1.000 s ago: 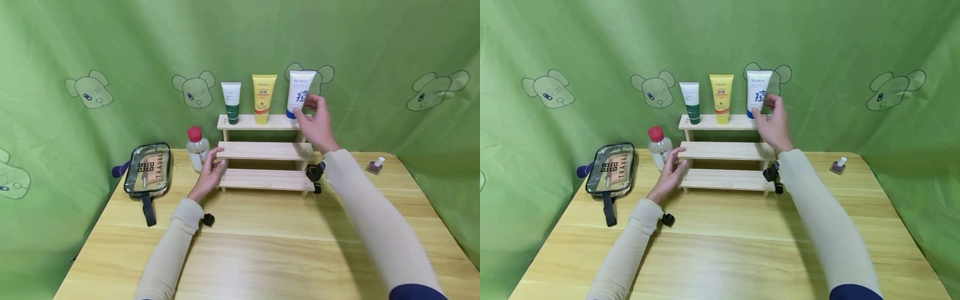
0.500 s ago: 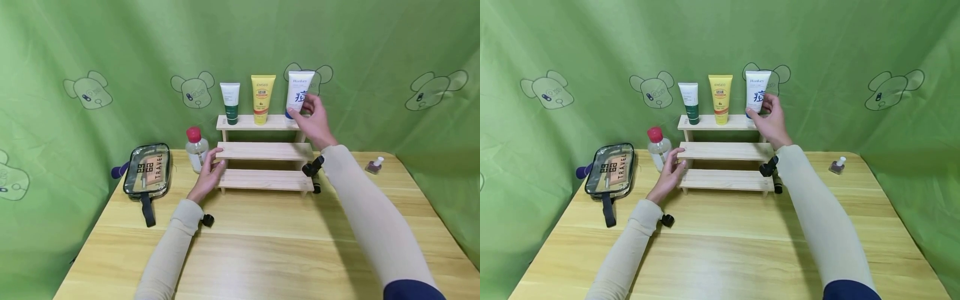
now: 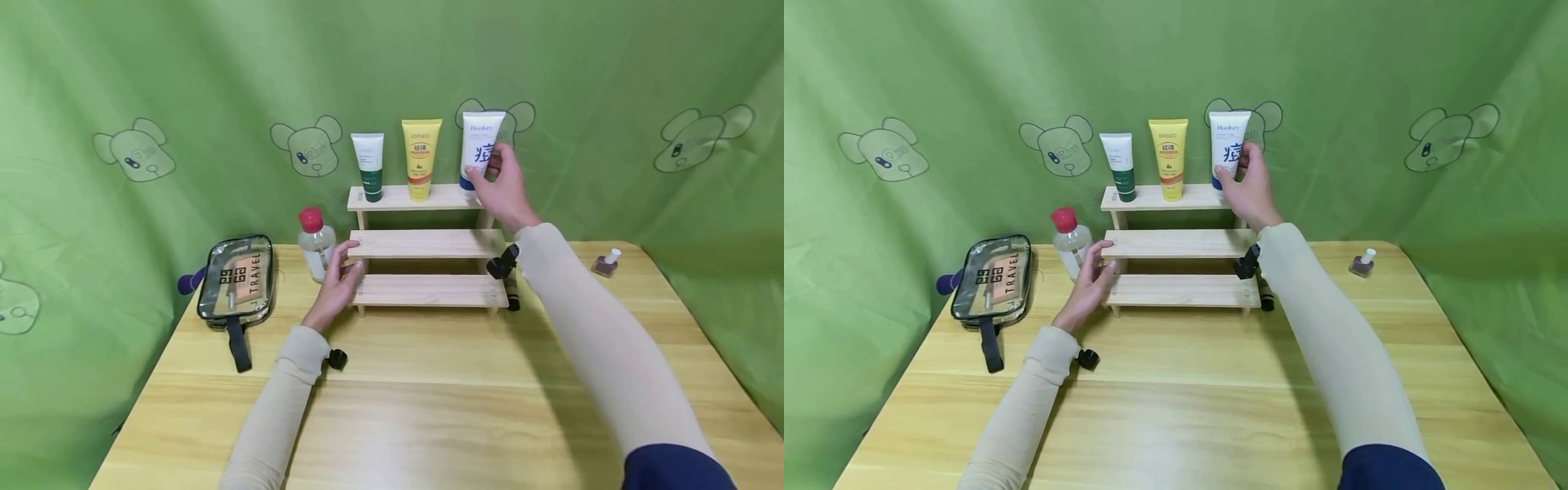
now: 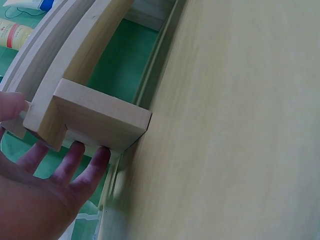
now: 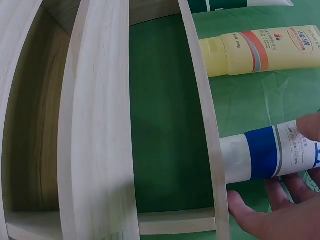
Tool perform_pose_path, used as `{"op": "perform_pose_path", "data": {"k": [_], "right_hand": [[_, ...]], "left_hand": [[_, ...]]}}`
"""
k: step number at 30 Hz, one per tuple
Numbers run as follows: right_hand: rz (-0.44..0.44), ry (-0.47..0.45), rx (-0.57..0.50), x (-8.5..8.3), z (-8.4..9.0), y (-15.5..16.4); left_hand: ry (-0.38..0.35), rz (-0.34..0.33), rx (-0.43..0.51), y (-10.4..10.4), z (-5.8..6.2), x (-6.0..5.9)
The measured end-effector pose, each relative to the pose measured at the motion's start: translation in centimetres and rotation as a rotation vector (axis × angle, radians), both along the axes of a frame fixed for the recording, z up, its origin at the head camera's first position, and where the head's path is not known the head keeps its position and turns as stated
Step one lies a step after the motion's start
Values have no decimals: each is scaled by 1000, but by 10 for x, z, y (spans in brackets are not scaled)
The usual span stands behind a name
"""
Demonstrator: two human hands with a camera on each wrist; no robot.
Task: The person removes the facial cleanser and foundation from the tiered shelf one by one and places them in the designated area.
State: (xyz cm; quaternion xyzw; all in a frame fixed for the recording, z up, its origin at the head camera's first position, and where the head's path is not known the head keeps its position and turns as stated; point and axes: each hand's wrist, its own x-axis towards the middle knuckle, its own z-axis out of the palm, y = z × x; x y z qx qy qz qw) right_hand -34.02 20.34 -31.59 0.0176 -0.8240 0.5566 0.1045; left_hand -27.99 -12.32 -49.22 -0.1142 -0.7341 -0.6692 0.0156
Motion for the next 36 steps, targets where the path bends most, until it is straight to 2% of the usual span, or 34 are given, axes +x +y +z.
{"op": "perform_pose_path", "data": {"k": [6,18,29,36], "right_hand": [[5,-20,0,4,3,2],[28,3,21,11,3,9],[55,73,11,40,-6,23],[62,117,10,60,-18,27]], "left_hand": [[-2,4,-1,3,1,1],[8,-8,5,2,2,-2],[5,-13,2,2,1,-1],[1,-6,7,2,0,-1]]}}
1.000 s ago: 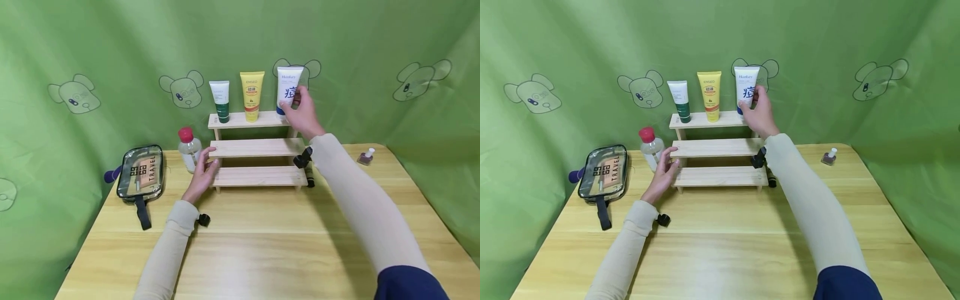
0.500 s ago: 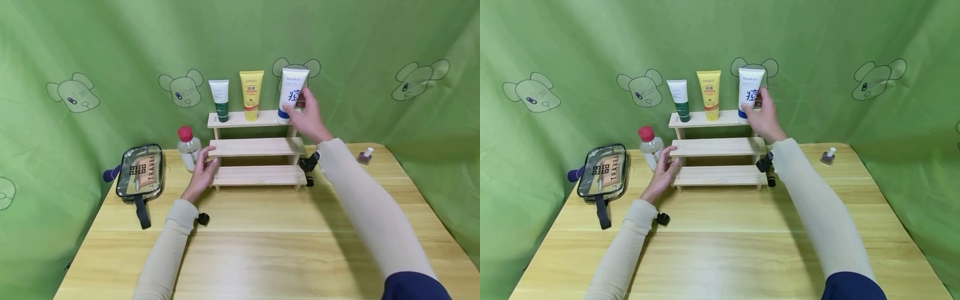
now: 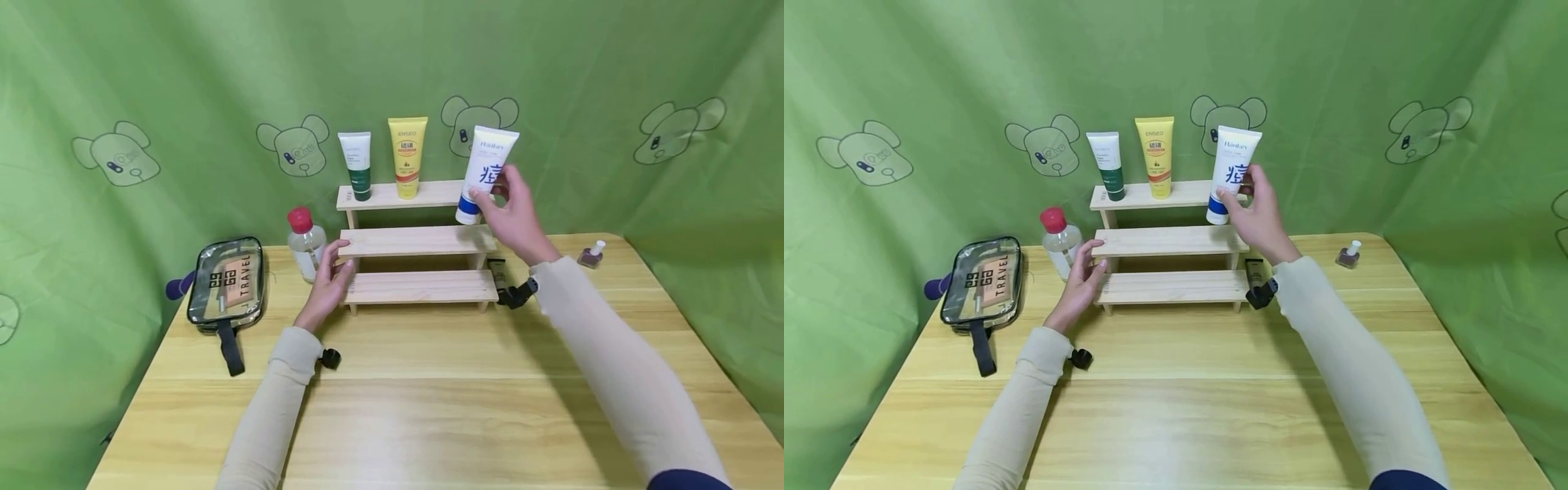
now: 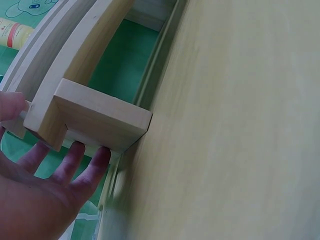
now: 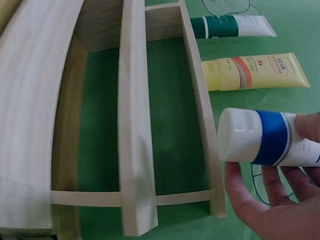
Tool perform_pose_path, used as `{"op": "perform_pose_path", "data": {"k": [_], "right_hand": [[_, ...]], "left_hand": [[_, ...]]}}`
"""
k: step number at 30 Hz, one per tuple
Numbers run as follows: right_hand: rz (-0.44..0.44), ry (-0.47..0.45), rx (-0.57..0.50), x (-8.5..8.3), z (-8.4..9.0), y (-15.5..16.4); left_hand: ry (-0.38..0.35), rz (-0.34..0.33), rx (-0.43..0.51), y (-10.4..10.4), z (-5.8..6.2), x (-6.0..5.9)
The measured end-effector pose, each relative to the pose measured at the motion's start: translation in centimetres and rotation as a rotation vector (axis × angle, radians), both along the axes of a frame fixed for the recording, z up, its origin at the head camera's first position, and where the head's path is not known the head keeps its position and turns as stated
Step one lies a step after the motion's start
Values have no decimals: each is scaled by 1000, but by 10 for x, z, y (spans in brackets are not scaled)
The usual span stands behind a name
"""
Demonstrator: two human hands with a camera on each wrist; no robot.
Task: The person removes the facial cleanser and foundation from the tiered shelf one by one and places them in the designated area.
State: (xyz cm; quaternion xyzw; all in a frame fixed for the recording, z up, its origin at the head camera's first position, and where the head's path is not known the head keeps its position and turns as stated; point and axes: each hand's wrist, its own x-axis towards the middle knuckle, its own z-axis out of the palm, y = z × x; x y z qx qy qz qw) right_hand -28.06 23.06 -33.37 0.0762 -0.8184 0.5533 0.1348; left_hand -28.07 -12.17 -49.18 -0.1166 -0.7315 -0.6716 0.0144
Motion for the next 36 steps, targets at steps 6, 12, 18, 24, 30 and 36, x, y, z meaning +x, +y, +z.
{"op": "perform_pose_path", "data": {"k": [6,12,18,24,30,36], "right_hand": [[-15,23,-13,15,-15,6],[-22,-57,-16,32,-33,20],[-28,-97,-1,46,-46,30],[24,-105,-72,61,-56,32],[51,-121,-60,76,-67,33],[62,-129,-33,87,-81,38]], "left_hand": [[0,3,-5,0,1,2],[-3,1,-3,0,1,1],[-13,5,-5,0,1,2],[-12,2,-6,0,2,3],[7,1,-5,1,2,2],[0,2,-9,-1,1,2]]}}
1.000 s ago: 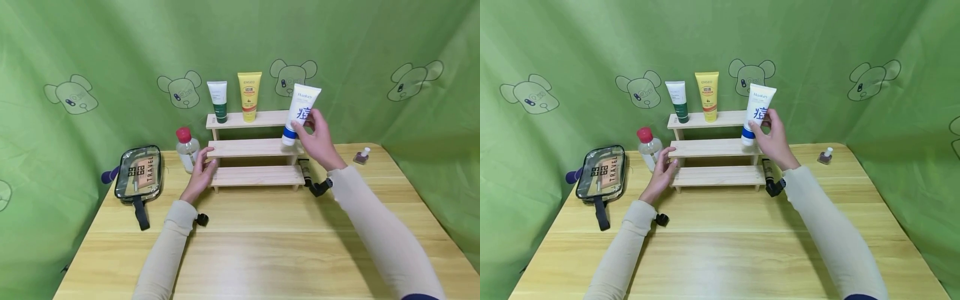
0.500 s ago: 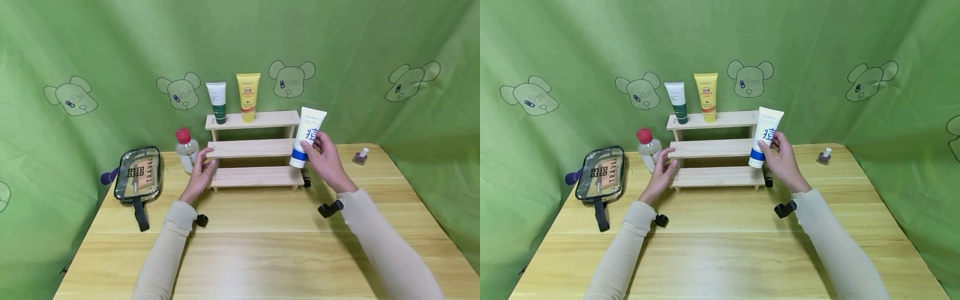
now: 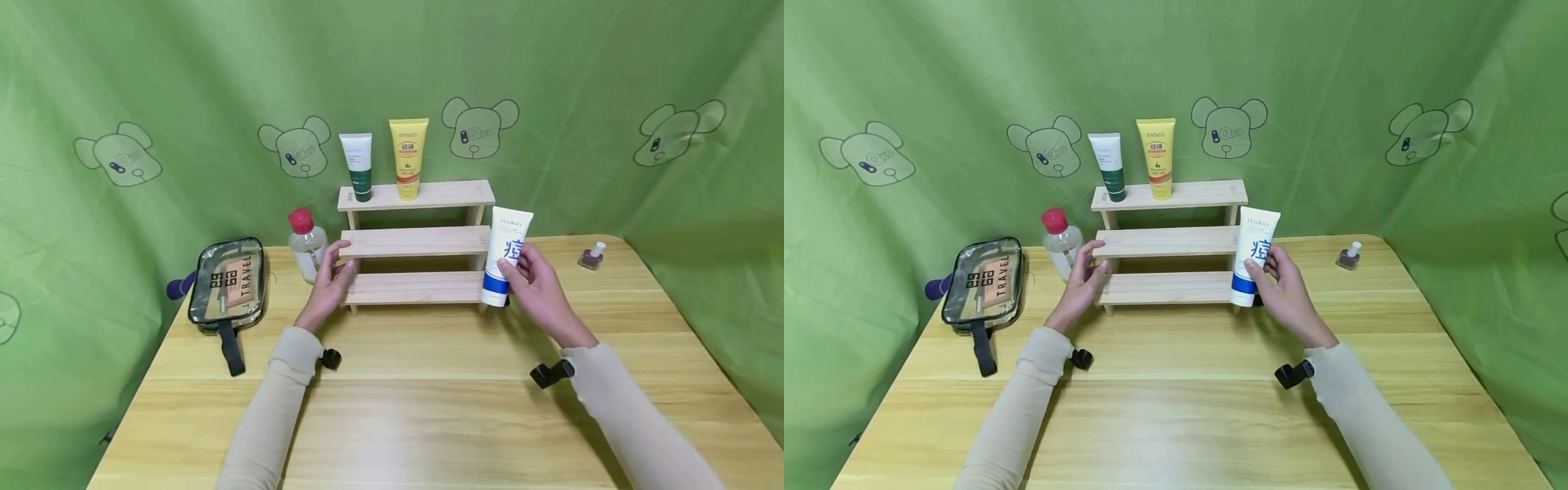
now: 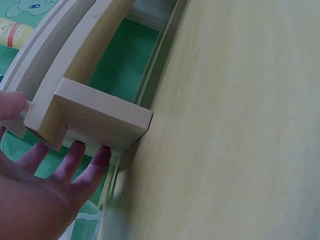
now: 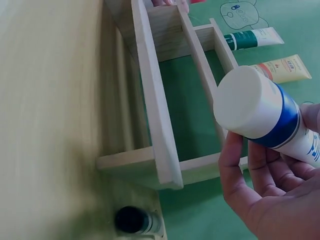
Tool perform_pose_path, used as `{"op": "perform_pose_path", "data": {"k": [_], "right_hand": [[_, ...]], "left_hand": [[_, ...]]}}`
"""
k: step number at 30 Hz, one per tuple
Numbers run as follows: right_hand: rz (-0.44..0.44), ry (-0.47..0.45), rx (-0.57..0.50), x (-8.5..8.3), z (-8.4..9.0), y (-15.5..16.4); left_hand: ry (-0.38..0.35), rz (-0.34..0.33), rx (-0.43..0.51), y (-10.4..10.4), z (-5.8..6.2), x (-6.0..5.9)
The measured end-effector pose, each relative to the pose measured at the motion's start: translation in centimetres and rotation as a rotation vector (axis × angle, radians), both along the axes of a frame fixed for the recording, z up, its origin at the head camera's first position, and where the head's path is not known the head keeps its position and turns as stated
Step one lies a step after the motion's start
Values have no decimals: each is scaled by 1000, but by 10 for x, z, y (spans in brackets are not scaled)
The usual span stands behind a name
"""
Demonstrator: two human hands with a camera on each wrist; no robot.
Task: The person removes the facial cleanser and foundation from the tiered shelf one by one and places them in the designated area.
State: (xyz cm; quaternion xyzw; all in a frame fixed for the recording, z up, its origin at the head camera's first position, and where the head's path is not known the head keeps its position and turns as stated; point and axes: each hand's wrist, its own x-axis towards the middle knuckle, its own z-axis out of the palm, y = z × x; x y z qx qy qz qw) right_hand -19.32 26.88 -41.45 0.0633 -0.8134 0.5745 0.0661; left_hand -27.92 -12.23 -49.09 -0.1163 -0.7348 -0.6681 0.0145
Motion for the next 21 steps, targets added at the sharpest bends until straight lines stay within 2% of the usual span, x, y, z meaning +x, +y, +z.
{"op": "perform_pose_path", "data": {"k": [9,21], "right_hand": [[2,-39,71,15,-11,13],[29,-151,150,31,-26,24]], "left_hand": [[1,4,1,0,0,0],[15,-5,4,0,-1,-2]]}}
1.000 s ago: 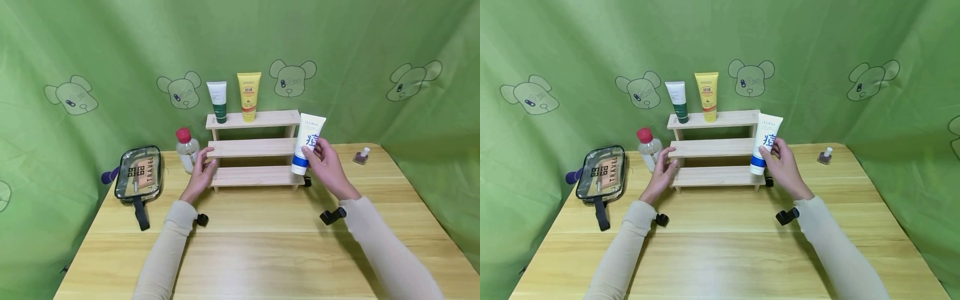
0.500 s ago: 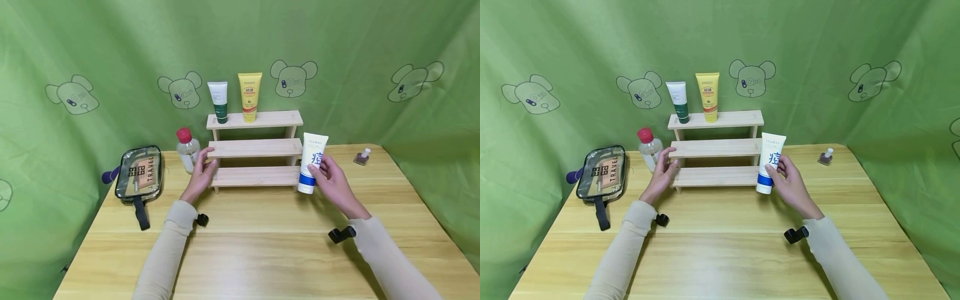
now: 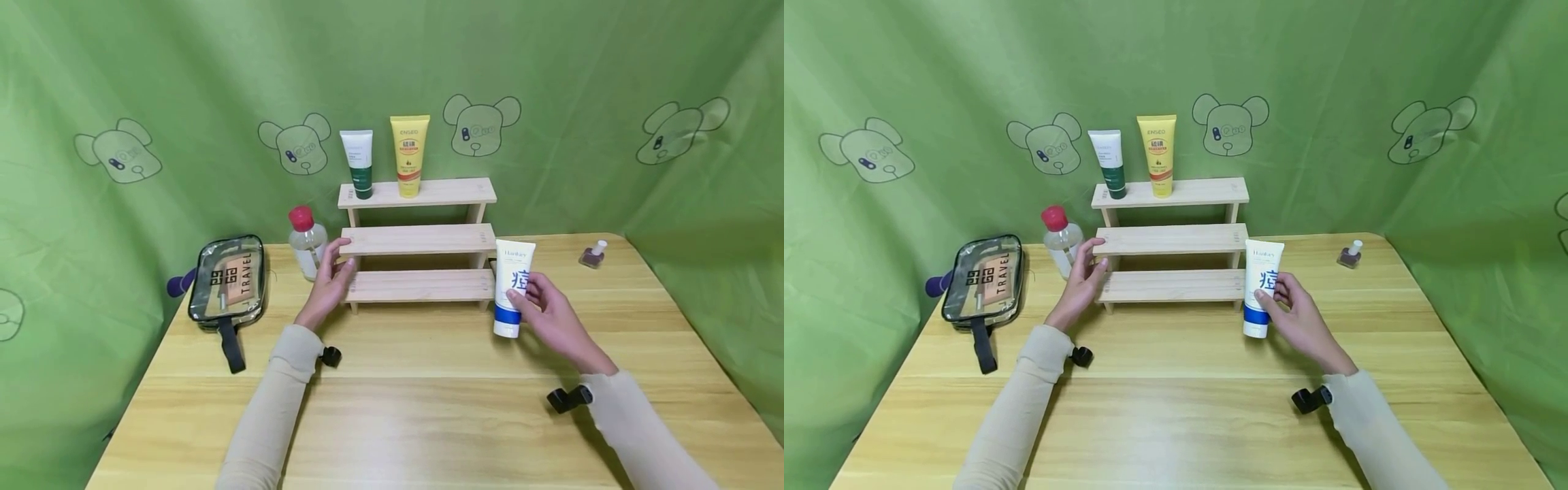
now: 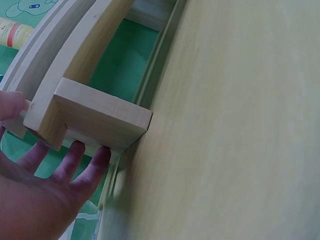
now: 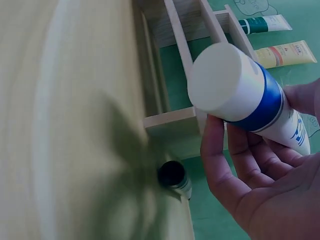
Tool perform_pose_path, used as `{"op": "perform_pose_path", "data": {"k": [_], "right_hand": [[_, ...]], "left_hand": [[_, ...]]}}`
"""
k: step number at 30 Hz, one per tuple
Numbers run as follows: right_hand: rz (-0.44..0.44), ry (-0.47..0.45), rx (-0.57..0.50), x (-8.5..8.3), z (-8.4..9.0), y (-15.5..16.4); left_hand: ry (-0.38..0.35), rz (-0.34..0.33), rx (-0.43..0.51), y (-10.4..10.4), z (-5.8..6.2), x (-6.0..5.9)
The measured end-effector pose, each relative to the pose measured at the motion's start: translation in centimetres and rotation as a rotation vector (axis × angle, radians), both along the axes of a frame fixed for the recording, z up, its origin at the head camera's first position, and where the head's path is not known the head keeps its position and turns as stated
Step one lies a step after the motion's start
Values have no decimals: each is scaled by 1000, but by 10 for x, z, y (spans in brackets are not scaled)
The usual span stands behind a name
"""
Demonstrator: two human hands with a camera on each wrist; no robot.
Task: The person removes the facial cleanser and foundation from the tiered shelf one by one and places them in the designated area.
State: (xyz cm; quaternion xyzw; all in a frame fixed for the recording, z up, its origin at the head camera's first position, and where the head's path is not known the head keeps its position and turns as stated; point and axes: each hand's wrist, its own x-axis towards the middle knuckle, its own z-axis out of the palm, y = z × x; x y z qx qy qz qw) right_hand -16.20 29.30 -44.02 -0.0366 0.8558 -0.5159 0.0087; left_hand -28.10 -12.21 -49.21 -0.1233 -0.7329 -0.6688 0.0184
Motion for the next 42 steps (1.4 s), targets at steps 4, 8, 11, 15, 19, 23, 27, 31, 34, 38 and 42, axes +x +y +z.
{"op": "perform_pose_path", "data": {"k": [4,8,11,15,19,23,27,31,34,38,42], "right_hand": [[9,-28,25,5,-5,3],[17,-31,35,9,-10,5],[19,-37,44,11,-14,6],[22,-50,52,14,-18,8],[20,-75,73,16,-21,10],[14,-103,103,19,-25,13],[19,-107,121,21,-28,16],[22,-106,153,24,-29,18],[21,-113,176,26,-29,20],[22,-126,182,28,-31,21],[17,-144,180,29,-32,22]], "left_hand": [[15,-3,-2,1,1,-1],[8,-10,2,1,1,-1],[4,-9,7,0,1,-1],[1,-4,10,0,0,-1],[2,-3,9,-1,-1,-1],[-3,-7,9,0,0,0],[-12,-5,4,-1,0,0],[-9,7,0,-1,0,0],[-9,8,-3,-1,1,0],[-8,4,-4,-1,1,0],[-10,0,4,0,1,1]]}}
